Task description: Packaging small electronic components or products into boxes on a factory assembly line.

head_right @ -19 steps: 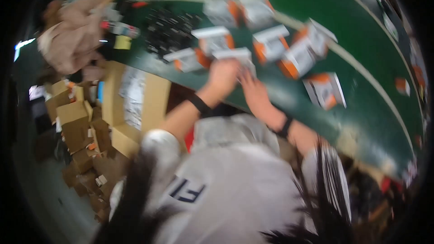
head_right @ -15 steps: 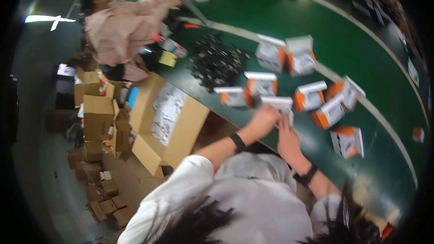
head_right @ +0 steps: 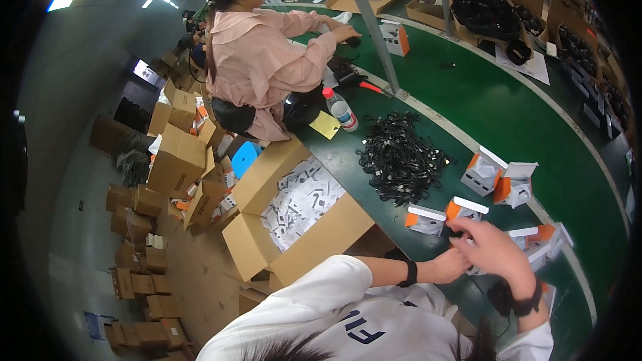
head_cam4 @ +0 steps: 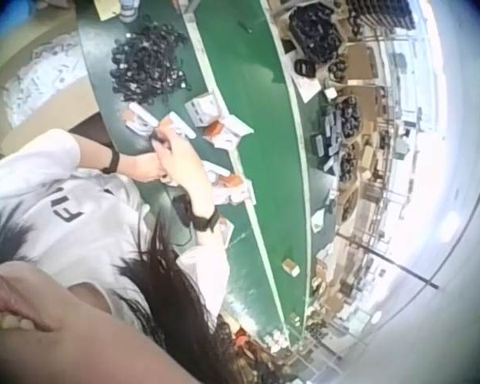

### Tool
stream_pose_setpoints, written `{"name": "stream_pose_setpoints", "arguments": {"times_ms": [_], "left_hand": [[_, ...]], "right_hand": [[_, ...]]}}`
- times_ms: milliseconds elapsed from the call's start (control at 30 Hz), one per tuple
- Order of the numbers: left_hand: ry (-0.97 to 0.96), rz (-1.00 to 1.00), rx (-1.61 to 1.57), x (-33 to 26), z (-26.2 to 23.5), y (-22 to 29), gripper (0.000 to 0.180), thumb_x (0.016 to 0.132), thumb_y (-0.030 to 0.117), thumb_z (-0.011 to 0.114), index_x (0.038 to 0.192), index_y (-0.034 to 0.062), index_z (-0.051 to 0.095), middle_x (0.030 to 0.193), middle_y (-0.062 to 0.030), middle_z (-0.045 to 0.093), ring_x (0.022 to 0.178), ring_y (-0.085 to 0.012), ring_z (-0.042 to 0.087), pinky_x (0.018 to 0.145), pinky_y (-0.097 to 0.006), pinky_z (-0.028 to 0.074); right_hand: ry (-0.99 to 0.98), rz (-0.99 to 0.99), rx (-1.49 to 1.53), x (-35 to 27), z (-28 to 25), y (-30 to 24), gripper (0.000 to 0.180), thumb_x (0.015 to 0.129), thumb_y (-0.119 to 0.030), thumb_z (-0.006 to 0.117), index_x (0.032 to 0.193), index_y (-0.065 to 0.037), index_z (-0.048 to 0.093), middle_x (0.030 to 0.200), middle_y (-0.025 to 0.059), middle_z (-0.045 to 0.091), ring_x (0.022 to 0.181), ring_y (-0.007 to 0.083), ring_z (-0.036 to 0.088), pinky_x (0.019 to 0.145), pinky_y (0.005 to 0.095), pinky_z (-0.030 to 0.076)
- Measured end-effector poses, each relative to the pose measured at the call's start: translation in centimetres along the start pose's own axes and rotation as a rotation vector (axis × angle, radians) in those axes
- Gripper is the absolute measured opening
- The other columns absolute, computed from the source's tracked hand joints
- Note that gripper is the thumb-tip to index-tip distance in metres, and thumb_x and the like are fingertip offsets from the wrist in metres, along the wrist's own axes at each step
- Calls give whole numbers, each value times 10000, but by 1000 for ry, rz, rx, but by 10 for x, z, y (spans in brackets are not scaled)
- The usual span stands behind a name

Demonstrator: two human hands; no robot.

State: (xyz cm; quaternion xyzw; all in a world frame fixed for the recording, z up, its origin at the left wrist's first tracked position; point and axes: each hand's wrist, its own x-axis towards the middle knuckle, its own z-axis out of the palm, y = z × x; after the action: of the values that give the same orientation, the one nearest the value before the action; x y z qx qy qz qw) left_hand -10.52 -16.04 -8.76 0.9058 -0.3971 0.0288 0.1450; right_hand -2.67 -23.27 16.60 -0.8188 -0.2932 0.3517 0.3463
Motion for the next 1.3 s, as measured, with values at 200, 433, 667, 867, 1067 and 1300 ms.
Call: {"name": "stream_pose_setpoints", "arguments": {"times_ms": [200,433,667,867,1067,1300], "left_hand": [[63,-75,-1247,-30,-74,-18,542,842,214,573,1307,34,358,1327,-151,398,1266,-254,344,1070,-365,241],[85,-124,-918,-101,-153,-106,254,716,64,602,968,30,601,1005,-126,597,949,-318,551,844,-411,421],[346,-740,-235,-155,-59,-204,374,724,124,681,1054,47,524,1008,-129,544,929,-333,519,798,-402,425],[217,-794,-221,-154,-30,-220,289,715,153,685,961,73,556,874,-91,555,804,-302,556,677,-400,429],[107,-912,-372,-160,-38,-236,324,673,138,735,958,24,630,750,-86,590,631,-220,562,572,-321,452],[494,-978,-687,-161,-88,-211,197,758,92,704,887,-48,653,716,-24,588,615,-74,485,576,-209,403]], "right_hand": [[157,-169,-312,100,78,6,358,756,-159,594,1090,-40,549,1124,147,557,1078,323,488,898,422,396],[489,-64,-129,52,75,5,337,760,-32,577,1093,-15,526,1140,159,527,1135,331,450,948,393,371],[479,281,99,-10,93,12,333,801,3,553,1129,-38,517,1196,125,503,1155,294,454,967,331,358],[506,358,186,-23,114,25,304,828,-54,552,1127,-22,508,1178,148,503,1140,304,456,974,343,352],[475,335,234,-41,124,40,320,833,-81,540,1147,-42,496,1173,146,507,1123,305,458,966,338,360],[456,207,227,-57,126,70,326,831,-87,538,1150,-36,497,1129,140,534,1067,295,497,916,357,397]]}}
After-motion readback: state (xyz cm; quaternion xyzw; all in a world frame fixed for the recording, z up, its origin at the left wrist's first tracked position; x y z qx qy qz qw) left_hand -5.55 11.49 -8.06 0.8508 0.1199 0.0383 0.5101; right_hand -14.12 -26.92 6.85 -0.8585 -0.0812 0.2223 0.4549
